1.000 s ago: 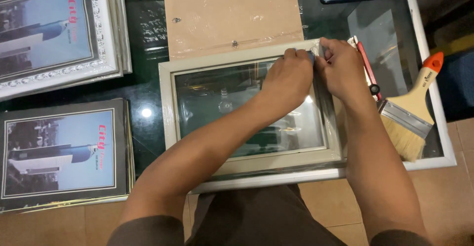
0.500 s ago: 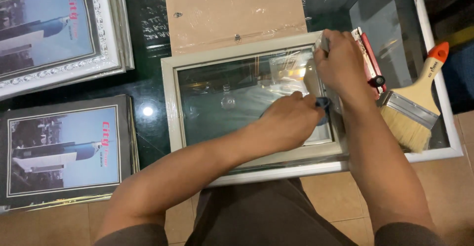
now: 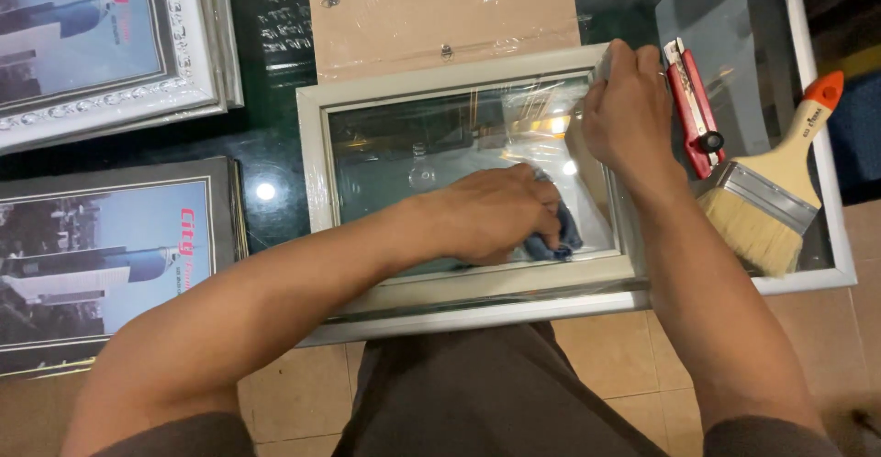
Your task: Cleaning a picture frame using a brush and a cloth on a workbench.
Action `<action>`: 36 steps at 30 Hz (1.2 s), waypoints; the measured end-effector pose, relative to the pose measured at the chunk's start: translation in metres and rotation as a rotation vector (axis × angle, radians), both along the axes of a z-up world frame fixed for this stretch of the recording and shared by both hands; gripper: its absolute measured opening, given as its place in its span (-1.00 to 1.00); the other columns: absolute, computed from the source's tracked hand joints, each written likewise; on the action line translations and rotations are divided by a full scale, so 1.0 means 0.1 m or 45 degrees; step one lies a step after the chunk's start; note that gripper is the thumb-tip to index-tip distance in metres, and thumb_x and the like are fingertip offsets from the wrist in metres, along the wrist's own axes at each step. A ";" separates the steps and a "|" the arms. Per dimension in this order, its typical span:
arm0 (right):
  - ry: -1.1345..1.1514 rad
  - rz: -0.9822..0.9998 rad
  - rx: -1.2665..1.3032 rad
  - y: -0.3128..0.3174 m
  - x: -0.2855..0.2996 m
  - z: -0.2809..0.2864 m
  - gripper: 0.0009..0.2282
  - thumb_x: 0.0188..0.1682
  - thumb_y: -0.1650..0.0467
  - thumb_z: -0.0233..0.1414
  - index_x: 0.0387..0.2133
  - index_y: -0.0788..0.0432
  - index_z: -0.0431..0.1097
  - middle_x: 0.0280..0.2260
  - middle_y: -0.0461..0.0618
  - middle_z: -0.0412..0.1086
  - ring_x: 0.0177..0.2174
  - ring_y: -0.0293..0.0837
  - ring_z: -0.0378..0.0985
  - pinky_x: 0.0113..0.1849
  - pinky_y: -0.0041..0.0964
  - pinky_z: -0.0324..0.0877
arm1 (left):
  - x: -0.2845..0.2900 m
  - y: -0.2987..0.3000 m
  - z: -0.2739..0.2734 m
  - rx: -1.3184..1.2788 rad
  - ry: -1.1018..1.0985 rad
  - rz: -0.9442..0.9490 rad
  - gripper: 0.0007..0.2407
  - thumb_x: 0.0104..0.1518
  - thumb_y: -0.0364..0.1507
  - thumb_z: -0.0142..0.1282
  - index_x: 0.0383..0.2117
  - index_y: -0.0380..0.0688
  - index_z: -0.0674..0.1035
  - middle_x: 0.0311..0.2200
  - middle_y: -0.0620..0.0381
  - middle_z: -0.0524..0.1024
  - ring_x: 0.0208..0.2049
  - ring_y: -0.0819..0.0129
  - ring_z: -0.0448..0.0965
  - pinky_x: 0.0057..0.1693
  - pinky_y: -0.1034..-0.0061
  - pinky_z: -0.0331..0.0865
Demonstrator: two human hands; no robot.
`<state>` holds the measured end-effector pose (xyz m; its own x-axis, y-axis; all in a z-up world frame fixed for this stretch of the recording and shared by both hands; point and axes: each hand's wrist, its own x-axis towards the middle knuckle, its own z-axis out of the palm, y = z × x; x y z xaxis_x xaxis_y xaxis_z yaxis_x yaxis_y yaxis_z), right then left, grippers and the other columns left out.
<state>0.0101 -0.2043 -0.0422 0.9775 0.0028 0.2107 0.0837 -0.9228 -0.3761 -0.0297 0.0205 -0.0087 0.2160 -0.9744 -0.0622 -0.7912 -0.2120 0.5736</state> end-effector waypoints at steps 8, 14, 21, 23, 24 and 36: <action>0.051 -0.022 0.032 0.03 -0.03 0.10 -0.77 0.06 0.52 -0.08 -0.02 0.33 0.23 -0.18 0.33 0.17 -0.30 0.43 0.33 -0.36 0.27 0.25 | -0.20 1.01 0.42 0.293 0.110 0.164 -0.45 -0.15 -0.70 -0.04 -0.02 0.21 0.66 -0.07 0.16 0.50 -0.11 -0.02 0.41 -0.07 0.14 0.35; 0.103 -0.044 0.069 0.06 -0.01 0.18 -0.75 0.09 0.50 -0.08 0.03 0.32 0.24 -0.16 0.33 0.18 -0.27 0.40 0.35 -0.32 0.26 0.27 | -0.14 1.42 1.21 0.840 0.342 0.946 -0.59 0.07 -0.45 0.04 0.08 0.34 0.55 -0.22 0.16 0.59 -0.17 0.10 0.56 -0.07 0.26 0.38; 0.050 -0.040 0.055 0.02 0.02 0.09 -0.63 0.06 0.49 -0.06 0.15 0.37 0.26 -0.13 0.42 0.23 -0.24 0.50 0.38 -0.23 0.30 0.29 | 0.05 1.80 0.47 0.218 -0.072 1.558 -0.76 0.15 -0.30 0.23 -0.10 -0.03 0.70 -0.07 -0.09 0.57 -0.04 -0.06 0.56 0.08 0.18 0.36; 0.083 -0.049 0.053 0.02 0.01 0.11 -0.61 0.06 0.46 -0.04 0.16 0.40 0.27 -0.08 0.45 0.24 -0.16 0.55 0.40 -0.15 0.31 0.32 | 0.06 1.75 0.48 0.314 -0.053 1.560 -0.80 0.18 -0.28 0.22 -0.11 0.10 0.70 -0.12 -0.05 0.59 -0.07 -0.11 0.60 0.04 0.15 0.43; 0.119 -0.066 0.049 0.02 0.00 0.12 -0.59 0.07 0.44 -0.03 0.17 0.44 0.29 -0.04 0.48 0.25 -0.09 0.59 0.41 -0.08 0.33 0.34 | 0.07 1.72 0.48 0.409 -0.029 1.554 -0.83 0.21 -0.26 0.22 -0.12 0.22 0.71 -0.18 -0.01 0.60 -0.10 -0.16 0.64 -0.01 0.11 0.51; 0.189 -0.111 0.079 0.01 0.00 0.12 -0.57 0.06 0.39 -0.04 0.20 0.34 0.26 -0.01 0.37 0.22 -0.05 0.52 0.40 -0.07 0.30 0.37 | 0.15 1.74 0.13 0.251 -1.071 1.240 -0.77 0.30 -0.15 0.16 -0.48 0.14 0.68 -0.43 0.13 0.53 -0.30 0.16 0.57 -0.24 0.38 0.49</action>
